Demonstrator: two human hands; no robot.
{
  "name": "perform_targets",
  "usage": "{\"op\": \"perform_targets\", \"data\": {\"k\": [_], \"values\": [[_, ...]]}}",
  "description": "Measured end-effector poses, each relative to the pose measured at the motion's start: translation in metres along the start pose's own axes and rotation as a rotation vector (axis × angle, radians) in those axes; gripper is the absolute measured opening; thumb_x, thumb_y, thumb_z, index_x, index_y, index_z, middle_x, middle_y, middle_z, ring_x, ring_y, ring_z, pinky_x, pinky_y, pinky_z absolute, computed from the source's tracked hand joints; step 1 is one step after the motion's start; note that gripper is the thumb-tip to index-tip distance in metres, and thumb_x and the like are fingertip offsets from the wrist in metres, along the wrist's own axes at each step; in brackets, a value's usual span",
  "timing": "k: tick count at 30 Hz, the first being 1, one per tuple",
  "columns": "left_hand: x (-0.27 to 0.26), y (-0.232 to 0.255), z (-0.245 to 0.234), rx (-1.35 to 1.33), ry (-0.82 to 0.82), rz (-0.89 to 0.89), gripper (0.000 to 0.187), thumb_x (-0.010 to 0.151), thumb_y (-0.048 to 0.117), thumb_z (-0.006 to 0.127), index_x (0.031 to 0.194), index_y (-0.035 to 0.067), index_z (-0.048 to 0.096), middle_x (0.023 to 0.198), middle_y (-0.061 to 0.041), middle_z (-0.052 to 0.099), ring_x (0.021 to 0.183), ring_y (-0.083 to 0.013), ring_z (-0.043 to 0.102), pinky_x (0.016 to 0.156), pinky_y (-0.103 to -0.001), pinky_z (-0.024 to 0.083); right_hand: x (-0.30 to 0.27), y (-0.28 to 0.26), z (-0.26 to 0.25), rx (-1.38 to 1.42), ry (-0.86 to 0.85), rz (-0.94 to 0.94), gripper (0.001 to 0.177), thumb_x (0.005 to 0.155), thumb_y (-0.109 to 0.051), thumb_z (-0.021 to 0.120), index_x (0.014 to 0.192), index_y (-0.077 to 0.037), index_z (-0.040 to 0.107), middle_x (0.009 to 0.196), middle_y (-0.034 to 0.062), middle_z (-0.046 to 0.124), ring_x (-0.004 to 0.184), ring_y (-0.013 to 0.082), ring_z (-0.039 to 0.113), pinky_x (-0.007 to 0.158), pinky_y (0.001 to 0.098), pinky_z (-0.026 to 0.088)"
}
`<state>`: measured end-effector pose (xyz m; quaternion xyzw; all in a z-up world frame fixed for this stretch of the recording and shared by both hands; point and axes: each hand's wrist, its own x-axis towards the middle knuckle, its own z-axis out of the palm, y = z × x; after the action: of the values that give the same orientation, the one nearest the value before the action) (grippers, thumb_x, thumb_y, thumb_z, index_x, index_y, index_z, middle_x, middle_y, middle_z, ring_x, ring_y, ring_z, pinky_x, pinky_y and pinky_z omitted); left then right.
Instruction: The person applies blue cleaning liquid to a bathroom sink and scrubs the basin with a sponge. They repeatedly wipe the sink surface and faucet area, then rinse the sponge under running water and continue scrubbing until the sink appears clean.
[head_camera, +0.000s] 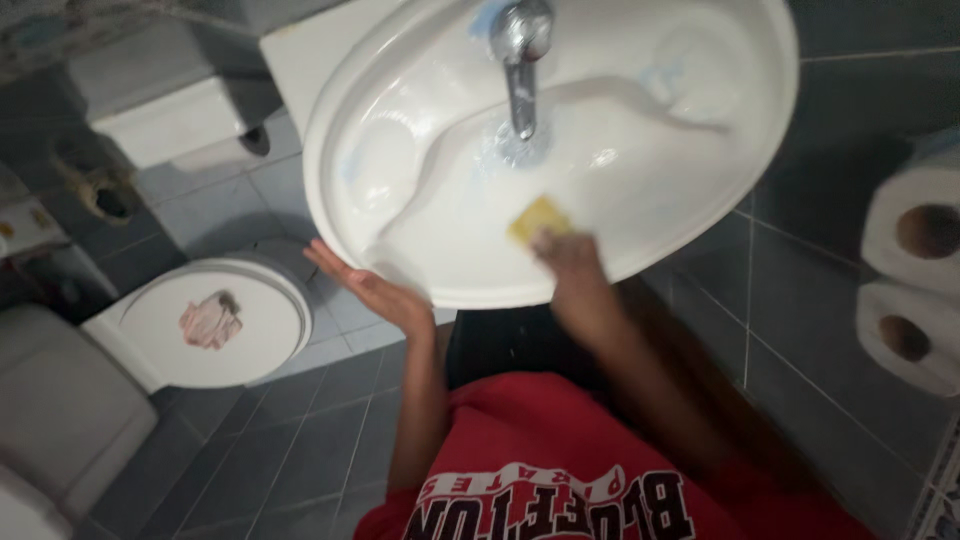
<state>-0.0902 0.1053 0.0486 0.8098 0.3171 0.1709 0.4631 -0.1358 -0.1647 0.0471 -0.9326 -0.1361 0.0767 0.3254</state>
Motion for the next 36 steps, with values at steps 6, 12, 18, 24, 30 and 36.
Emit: {"op": "perform_targets", "data": {"k": [6, 12, 18, 24, 30, 36], "values": [[0.005, -0.001, -0.007, 0.128, -0.042, 0.025, 0.07, 0.114, 0.053, 0.033, 0.168, 0.01, 0.019, 0.176, -0.024, 0.006, 0.165, -0.0427, 0.01, 0.133, -0.059, 0.017, 0.008, 0.045, -0.083, 0.797, 0.403, 1.064, 0.018, 0.11, -0.009, 0.061, 0.119, 0.007, 0.065, 0.111, 0.0185, 0.068, 0.1, 0.0404, 0.064, 0.103, 0.0561, 0.048], [0.004, 0.001, -0.005, 0.084, -0.046, 0.03, 0.068, 0.115, 0.049, 0.035, 0.168, 0.01, 0.017, 0.175, -0.027, 0.001, 0.164, -0.0469, 0.007, 0.131, -0.063, 0.016, 0.023, 0.039, -0.054, 0.02, 0.097, 0.092, 0.043, 0.082, 0.01, 0.049, 0.119, -0.002, 0.067, 0.122, 0.0179, 0.067, 0.117, 0.0371, 0.061, 0.113, 0.0477, 0.045], [0.007, -0.008, -0.011, 0.082, -0.056, 0.062, 0.074, 0.115, 0.046, 0.037, 0.168, 0.006, 0.005, 0.174, -0.03, -0.005, 0.163, -0.0481, 0.0, 0.132, -0.065, 0.011, 0.007, 0.067, -0.087, -0.372, -0.045, 0.213, 0.061, 0.081, 0.003, 0.054, 0.142, 0.004, 0.057, 0.14, 0.0231, 0.061, 0.134, 0.0398, 0.054, 0.119, 0.0508, 0.037], [0.011, -0.024, -0.007, 0.004, -0.052, 0.034, 0.081, 0.113, 0.043, 0.041, 0.165, 0.002, -0.005, 0.171, -0.031, -0.005, 0.161, -0.0461, 0.004, 0.131, -0.061, 0.014, 0.048, 0.067, -0.085, -0.523, -0.112, 0.202, 0.066, 0.094, 0.0, 0.052, 0.158, 0.012, 0.038, 0.153, 0.0337, 0.043, 0.145, 0.0498, 0.039, 0.126, 0.0551, 0.029], [0.006, -0.026, -0.01, 0.04, -0.068, 0.087, 0.077, 0.116, 0.04, 0.042, 0.166, 0.001, -0.002, 0.174, -0.029, -0.005, 0.165, -0.0448, 0.002, 0.135, -0.06, 0.01, 0.04, 0.052, -0.08, -0.31, 0.034, 0.293, 0.06, 0.107, -0.014, 0.051, 0.158, 0.013, 0.031, 0.163, 0.0353, 0.03, 0.152, 0.0528, 0.026, 0.127, 0.0594, 0.026], [0.007, -0.023, -0.007, 0.066, -0.059, 0.054, 0.081, 0.114, 0.048, 0.039, 0.166, 0.0, -0.002, 0.174, -0.029, -0.004, 0.164, -0.0446, 0.004, 0.134, -0.059, 0.015, 0.119, 0.062, -0.059, -0.209, 0.285, 0.172, 0.069, 0.115, -0.036, 0.049, 0.167, -0.004, 0.018, 0.173, 0.0214, 0.022, 0.161, 0.0409, 0.02, 0.134, 0.0566, 0.019]]}}
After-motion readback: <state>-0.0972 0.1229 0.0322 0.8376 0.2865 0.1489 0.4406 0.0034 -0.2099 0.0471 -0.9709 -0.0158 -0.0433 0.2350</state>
